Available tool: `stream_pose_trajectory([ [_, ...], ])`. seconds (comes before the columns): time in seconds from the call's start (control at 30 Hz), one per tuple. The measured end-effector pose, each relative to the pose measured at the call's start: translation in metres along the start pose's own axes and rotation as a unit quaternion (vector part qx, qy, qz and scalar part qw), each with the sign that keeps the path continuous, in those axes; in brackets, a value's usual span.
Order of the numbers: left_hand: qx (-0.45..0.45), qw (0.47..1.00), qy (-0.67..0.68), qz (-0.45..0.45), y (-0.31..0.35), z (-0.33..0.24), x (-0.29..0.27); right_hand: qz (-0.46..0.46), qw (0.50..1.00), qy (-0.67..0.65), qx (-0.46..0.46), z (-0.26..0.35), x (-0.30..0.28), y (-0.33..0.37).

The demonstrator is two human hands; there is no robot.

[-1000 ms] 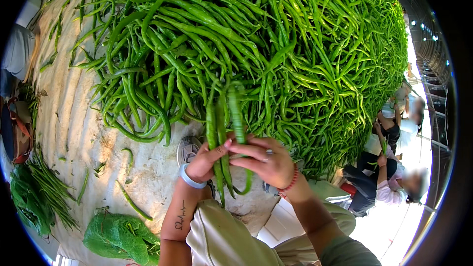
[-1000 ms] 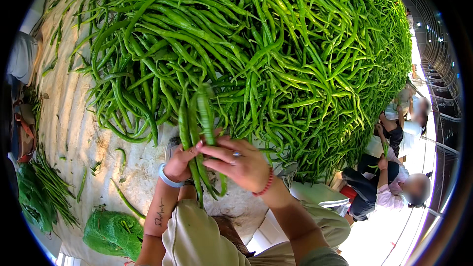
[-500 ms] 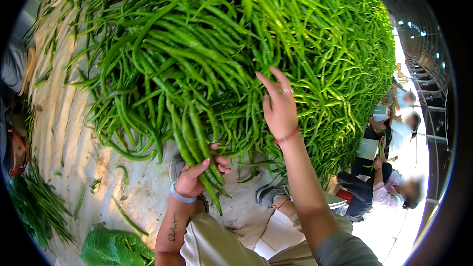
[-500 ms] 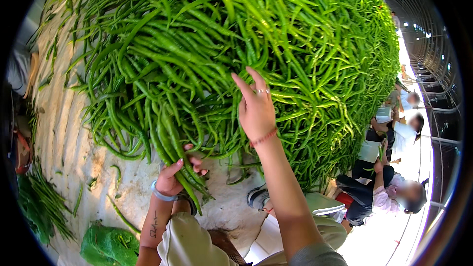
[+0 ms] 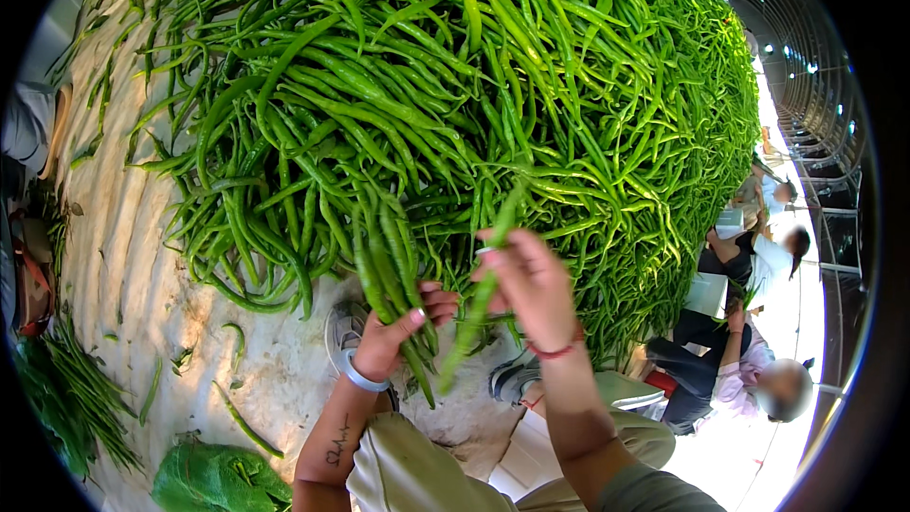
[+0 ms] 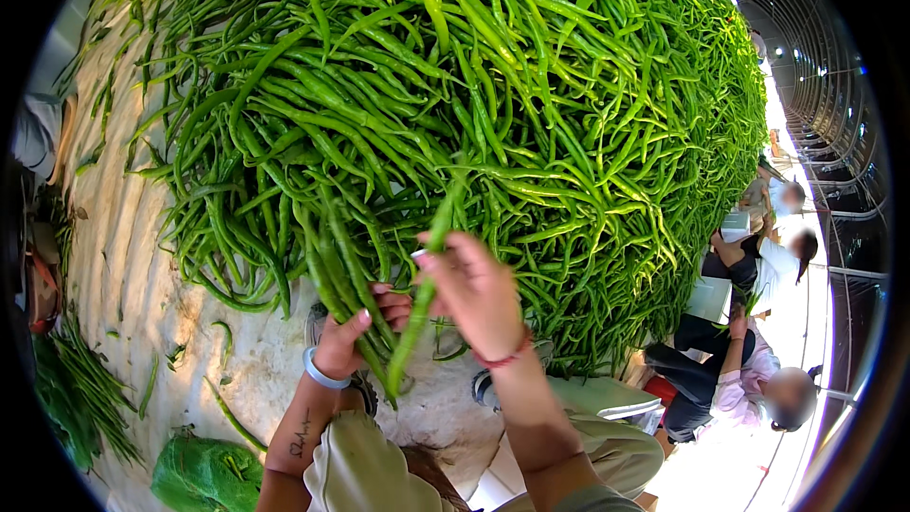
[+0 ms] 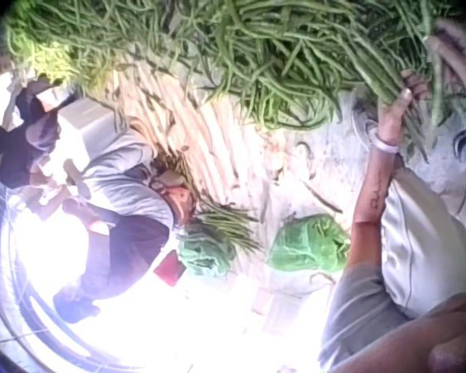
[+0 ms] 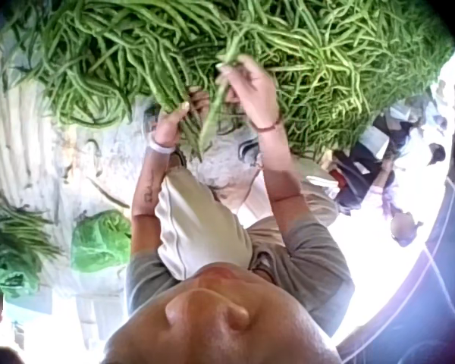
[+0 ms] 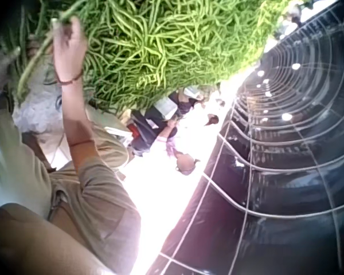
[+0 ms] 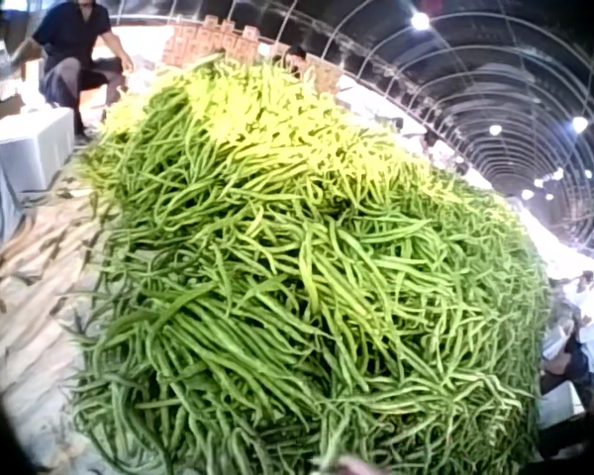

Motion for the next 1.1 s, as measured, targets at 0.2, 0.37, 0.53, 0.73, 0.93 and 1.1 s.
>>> stream_pose_trajectory([
  [0.2,-0.061,0.997,-0.049,-0.029,0.008,0.006,-0.008,0.099,0.972,0.130,-0.168,-0.032,0.026,-0.046],
  [0.37,-0.006,0.997,-0.074,0.000,0.001,0.007,-0.001,-0.284,0.821,0.411,-0.274,-0.041,-0.081,-0.193],
  [0.53,-0.008,0.997,-0.071,-0.022,0.002,-0.006,0.004,-0.147,0.898,0.410,-0.058,-0.047,-0.103,-0.204],
  [0.73,-0.029,0.999,0.010,-0.032,0.004,-0.006,-0.003,-0.076,0.976,-0.117,-0.164,0.007,-0.091,-0.111],
  [0.93,-0.051,0.991,0.117,0.031,0.002,-0.007,0.007,0.131,0.906,0.141,-0.376,-0.006,-0.034,-0.035],
  [1.1,-0.079,0.992,0.095,-0.024,0.012,-0.002,-0.006,0.230,0.852,0.221,-0.415,-0.039,0.027,-0.014],
])
Point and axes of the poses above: each hand's wrist, its own y-axis away from the middle knuckle, its own x-axis out of the palm, z = x × y, the point moved 3 cm from there along -y, towards the middle knuckle, and after that the axes turned 5 degrees about -y, right-handed, at the moved point
